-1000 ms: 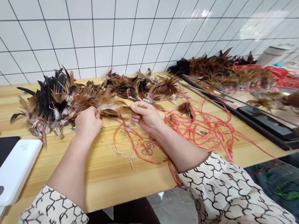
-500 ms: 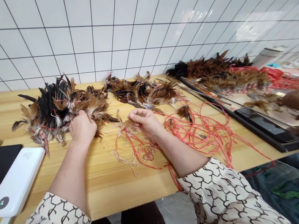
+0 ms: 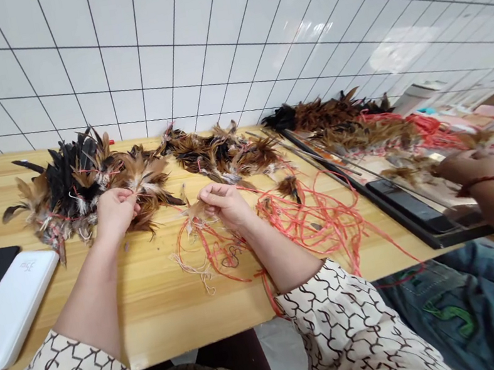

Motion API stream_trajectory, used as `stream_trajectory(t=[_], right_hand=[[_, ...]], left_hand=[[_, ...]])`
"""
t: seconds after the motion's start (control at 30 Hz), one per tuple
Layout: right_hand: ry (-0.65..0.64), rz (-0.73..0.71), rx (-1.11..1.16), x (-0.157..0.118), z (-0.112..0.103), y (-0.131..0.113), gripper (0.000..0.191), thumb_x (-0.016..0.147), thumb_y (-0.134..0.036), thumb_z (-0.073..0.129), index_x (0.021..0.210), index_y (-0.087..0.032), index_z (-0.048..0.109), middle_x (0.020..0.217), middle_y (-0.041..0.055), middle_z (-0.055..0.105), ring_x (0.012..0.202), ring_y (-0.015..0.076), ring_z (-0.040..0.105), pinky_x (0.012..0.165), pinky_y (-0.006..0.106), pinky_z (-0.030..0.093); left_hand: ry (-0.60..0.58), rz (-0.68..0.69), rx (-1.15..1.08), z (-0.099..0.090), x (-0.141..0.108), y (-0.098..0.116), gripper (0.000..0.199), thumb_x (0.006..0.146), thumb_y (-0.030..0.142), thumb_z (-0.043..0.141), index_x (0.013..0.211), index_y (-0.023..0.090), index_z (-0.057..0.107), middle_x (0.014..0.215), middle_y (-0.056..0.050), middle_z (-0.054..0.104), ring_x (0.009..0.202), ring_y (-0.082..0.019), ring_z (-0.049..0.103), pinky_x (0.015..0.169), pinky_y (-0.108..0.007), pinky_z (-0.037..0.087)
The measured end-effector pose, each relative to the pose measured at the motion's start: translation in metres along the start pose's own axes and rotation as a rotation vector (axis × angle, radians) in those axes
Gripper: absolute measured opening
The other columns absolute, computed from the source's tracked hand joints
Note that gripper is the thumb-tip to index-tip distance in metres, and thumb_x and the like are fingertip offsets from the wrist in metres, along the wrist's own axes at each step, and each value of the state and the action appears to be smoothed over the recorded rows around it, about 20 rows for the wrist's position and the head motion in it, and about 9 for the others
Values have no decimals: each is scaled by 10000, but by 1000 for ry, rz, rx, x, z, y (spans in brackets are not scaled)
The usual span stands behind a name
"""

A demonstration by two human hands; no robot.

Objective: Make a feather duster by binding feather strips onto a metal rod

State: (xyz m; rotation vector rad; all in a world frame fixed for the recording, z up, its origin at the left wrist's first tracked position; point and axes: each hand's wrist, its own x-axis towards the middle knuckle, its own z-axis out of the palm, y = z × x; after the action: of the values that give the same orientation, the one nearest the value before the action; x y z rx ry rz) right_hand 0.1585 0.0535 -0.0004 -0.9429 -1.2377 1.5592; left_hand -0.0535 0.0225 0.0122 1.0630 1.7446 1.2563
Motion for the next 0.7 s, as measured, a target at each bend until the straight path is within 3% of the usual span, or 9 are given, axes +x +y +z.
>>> stream_trajectory(t=[0.1, 0.17, 0.27, 0.37, 0.43, 0.57, 0.7], right_hand=[[-32, -65, -179, -3, 3, 1, 395, 488, -463, 794, 624, -148, 597, 549, -39, 529, 497, 61, 411, 511, 220, 309], [-80, -83, -240, -5, 5, 0, 420, 521, -498, 771, 699, -154, 608, 609, -28, 552, 558, 82, 448, 554, 227, 344], [-184, -117, -286, -11, 9, -4, 453, 554, -559, 732, 717, -161, 591, 634, -25, 534, 600, 101, 453, 574, 236, 360], [-286, -177, -339, -15, 12, -6, 450, 624, -588, 673, 638, -152, 564, 605, -17, 493, 593, 106, 439, 578, 248, 363], [-236, -194, -289, -15, 13, -4, 447, 659, -592, 637, 619, -158, 539, 592, -15, 481, 577, 104, 429, 576, 254, 368], [70, -156, -111, -10, 15, 7, 433, 579, -568, 688, 617, -189, 483, 584, -29, 465, 568, 99, 404, 563, 254, 376], [56, -128, -100, -8, 17, 12, 405, 558, -524, 707, 602, -188, 485, 563, -36, 453, 552, 92, 383, 539, 248, 364]], left_hand=[[-93, -133, -354, 5, -11, 10, 67, 610, 136, 594, 614, 151, 529, 417, 38, 516, 354, -68, 420, 429, -192, 359], [-223, -175, -464, 11, -20, 16, 76, 572, 121, 617, 608, 132, 552, 411, 35, 524, 343, -56, 417, 407, -177, 343], [-372, -192, -468, 25, -34, 18, 105, 556, 143, 663, 617, 118, 582, 414, 27, 542, 335, -54, 421, 389, -176, 331], [-422, -177, -422, 37, -43, 16, 118, 567, 158, 678, 630, 124, 584, 420, 22, 561, 344, -58, 436, 403, -182, 347], [-436, -155, -389, 42, -46, 14, 130, 571, 165, 681, 637, 135, 574, 419, 24, 566, 351, -64, 445, 413, -188, 355], [-468, -107, -313, 46, -49, 10, 184, 571, 231, 713, 622, 145, 558, 432, 29, 564, 371, -65, 447, 430, -195, 355], [-443, -38, -258, 48, -48, 7, 231, 551, 273, 742, 570, 146, 551, 442, 57, 519, 397, -50, 428, 443, -187, 344]])
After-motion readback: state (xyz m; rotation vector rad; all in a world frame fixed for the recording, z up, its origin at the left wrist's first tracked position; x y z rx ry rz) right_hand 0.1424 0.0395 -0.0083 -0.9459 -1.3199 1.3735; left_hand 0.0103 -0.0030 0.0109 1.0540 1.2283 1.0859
